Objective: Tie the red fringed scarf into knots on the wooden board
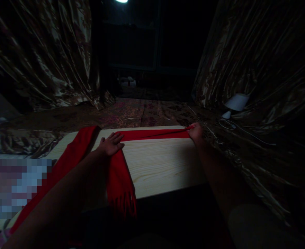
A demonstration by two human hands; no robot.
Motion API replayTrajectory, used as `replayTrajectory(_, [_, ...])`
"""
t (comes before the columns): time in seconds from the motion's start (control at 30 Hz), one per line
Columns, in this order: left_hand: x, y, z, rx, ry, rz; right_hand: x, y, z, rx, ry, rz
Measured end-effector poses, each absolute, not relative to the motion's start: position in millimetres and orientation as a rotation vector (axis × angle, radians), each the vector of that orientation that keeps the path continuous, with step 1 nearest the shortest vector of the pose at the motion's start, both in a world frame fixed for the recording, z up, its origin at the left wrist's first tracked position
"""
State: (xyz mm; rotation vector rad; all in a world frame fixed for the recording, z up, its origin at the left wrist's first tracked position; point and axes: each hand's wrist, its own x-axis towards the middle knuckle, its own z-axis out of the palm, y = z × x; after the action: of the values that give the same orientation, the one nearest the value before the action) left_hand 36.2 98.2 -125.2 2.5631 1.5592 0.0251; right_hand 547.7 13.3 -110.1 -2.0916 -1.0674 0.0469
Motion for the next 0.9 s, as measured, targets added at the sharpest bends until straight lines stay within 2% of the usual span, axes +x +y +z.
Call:
replayTrajectory(0.3, [36, 98, -125, 2.579, 1.560, 0.024, 538, 29, -117, -1.845, -0.760, 0.296])
replayTrajectory(0.43, [36, 98, -125, 2.578, 1.565, 0.030, 540, 31, -120, -1.758, -0.761, 0.274])
replayTrajectory(0.6, [37, 98, -125, 2.569, 1.565, 0.031, 553, 21, -125, -1.971, -0.957, 0.152])
replayTrajectory(0.9, [36, 99, -126, 2.565, 1.563, 0.023, 558, 7, -127, -2.258, -1.055, 0.131])
